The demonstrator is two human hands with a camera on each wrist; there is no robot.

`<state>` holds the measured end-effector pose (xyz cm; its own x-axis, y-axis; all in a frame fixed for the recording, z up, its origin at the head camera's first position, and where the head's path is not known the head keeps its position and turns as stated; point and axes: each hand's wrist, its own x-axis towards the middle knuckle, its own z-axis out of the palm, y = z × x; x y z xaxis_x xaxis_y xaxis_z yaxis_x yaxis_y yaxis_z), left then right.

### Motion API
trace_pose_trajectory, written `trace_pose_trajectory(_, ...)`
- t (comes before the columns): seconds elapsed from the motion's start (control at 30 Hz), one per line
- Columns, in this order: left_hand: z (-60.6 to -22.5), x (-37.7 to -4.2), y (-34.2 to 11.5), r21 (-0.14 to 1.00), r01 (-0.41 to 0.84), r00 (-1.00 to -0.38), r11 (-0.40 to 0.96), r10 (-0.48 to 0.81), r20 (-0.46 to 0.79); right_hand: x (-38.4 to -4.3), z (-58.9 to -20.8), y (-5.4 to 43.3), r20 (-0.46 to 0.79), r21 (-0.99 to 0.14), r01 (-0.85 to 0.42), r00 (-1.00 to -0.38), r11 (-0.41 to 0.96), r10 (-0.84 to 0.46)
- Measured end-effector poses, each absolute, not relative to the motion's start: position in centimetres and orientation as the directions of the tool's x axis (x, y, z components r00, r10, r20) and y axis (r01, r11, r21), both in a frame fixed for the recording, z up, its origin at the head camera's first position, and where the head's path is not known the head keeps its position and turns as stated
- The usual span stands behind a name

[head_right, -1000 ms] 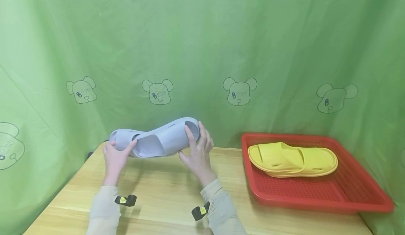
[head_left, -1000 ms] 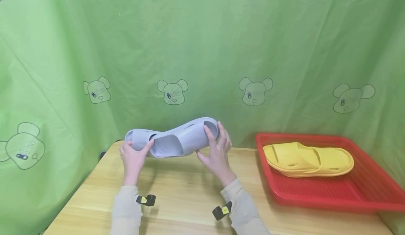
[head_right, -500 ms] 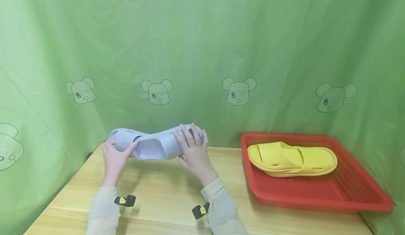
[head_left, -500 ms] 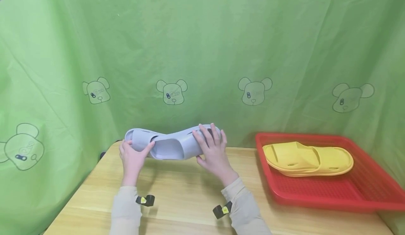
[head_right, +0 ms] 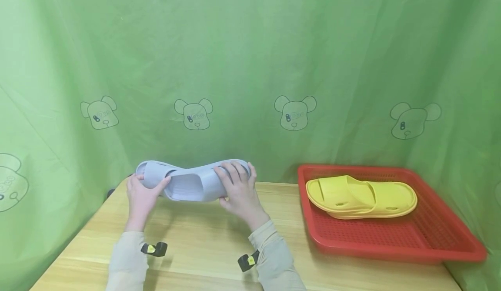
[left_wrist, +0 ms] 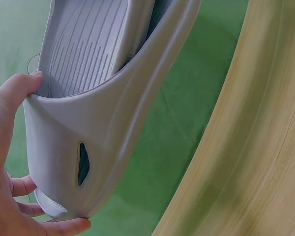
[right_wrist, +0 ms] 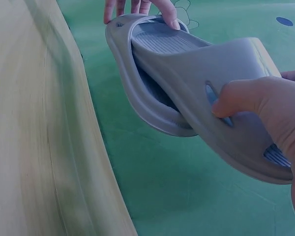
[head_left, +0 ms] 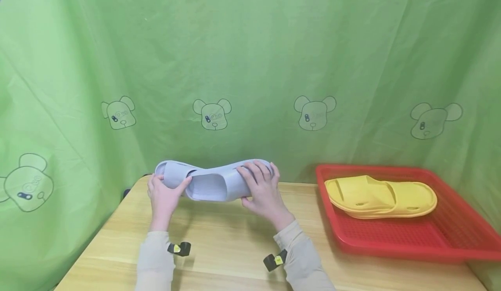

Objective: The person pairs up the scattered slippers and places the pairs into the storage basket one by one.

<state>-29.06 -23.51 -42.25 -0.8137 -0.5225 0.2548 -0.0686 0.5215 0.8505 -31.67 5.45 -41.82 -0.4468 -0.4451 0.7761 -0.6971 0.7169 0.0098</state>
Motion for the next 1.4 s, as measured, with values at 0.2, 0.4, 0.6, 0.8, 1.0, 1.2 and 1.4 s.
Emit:
trace_pose_trajectory(0.2,-42.6,-29.3,-23.7,0.845,-0.078,-0.812,0.529,-0.525,0.254,-31.8,-42.0,5.5,0.755,0.005,-0.694,-0.469,0.720,-0.458)
trace_pose_trajectory(0.4,-42.3,-29.1,-23.7,0.845,-0.084,-0.808,0.528,-0.532,0.252,-31.9,-42.1,5.4,0.757,0.013,-0.691,-0.465,0.723,-0.458)
trace_pose_trajectory(0.6,-42.5,-29.2,-23.5,0.848,-0.077,-0.800,0.525,-0.541,0.262,-32.2,-42.5,5.2,0.781,0.020,-0.689,-0.442,0.725,-0.442)
trace_pose_trajectory(0.8,-42.7,-29.3,-23.4,0.851,-0.064,-0.783,0.522,-0.555,0.282,-32.1,-42.7,4.8,0.801,-0.001,-0.699,-0.429,0.716,-0.417)
trace_pose_trajectory(1.0,-42.6,-29.4,-23.0,0.848,-0.068,-0.764,0.526,-0.574,0.294,-31.7,-42.7,4.5,0.802,-0.013,-0.677,-0.447,0.736,-0.397)
trace_pose_trajectory(1.2,-42.6,-29.3,-22.6,0.838,-0.067,-0.753,0.541,-0.579,0.314,-31.2,-42.4,4.1,0.792,-0.021,-0.661,-0.469,0.750,-0.391)
trace_pose_trajectory(1.4,-42.5,-29.3,-22.3,0.832,-0.071,-0.746,0.550,-0.583,0.322,-30.9,-42.2,3.7,0.774,-0.034,-0.639,-0.504,0.769,-0.384)
